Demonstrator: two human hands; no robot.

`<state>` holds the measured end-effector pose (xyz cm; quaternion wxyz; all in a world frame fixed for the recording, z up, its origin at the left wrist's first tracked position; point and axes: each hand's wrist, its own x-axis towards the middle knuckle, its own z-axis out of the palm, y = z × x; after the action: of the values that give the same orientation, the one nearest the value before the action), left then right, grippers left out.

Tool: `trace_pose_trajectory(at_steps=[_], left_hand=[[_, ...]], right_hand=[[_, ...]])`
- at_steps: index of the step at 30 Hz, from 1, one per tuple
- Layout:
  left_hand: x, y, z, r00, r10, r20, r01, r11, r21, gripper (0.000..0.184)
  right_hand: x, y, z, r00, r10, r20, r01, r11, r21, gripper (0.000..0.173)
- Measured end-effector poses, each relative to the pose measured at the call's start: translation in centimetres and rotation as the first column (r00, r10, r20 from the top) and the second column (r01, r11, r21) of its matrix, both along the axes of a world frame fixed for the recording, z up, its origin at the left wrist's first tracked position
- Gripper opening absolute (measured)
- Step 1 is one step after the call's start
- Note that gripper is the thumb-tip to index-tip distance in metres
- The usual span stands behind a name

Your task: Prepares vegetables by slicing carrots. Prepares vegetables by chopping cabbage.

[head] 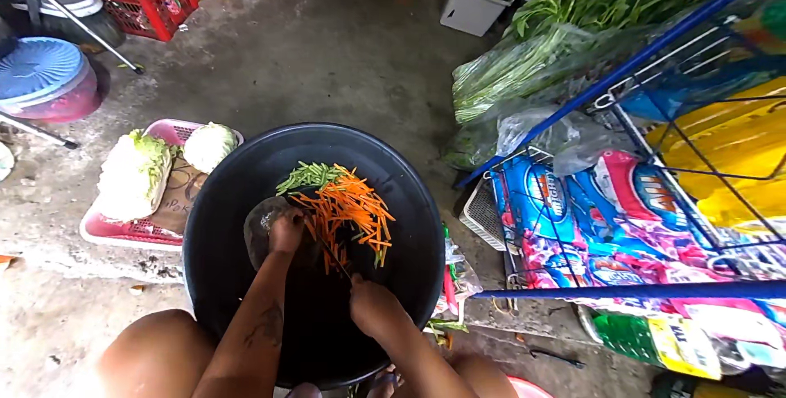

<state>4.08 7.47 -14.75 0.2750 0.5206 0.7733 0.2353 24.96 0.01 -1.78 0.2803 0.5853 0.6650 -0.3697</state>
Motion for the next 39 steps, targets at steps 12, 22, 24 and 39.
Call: trace_pose_trajectory(at_steps=[12, 22, 24, 39], left_hand=[[0.0, -0.4, 0.3, 0.999, 0.039, -0.03, -0.039, 0.999, -0.002, 0.023], [-0.4, -0.4, 0.1, 0.999, 0.022, -0.029, -0.023, 1.0, -0.013, 0.024], [-0.4, -0.3, 0.3, 1.0, 0.02, -0.007, -0.02, 0.999, -0.037, 0.025], [0.0, -0.5, 0.2, 0.999, 0.045, -0.027, -0.044, 0.999, 0.008, 0.023]], right_hand=[[-4.8, 3.9, -1.5, 0.996, 0.04, -0.08, -0.027, 0.988, 0.152, 0.042], [-0.5, -0.1, -0.4, 1.0, 0.004, 0.01, -0.003, 1.0, -0.029, 0.048], [0.8, -0.6, -0.2, 1.0, 0.007, 0.023, -0.006, 0.998, -0.057, 0.046], [-4.7, 4.1, -1.5, 0.995, 0.042, -0.086, -0.031, 0.992, 0.124, 0.041]])
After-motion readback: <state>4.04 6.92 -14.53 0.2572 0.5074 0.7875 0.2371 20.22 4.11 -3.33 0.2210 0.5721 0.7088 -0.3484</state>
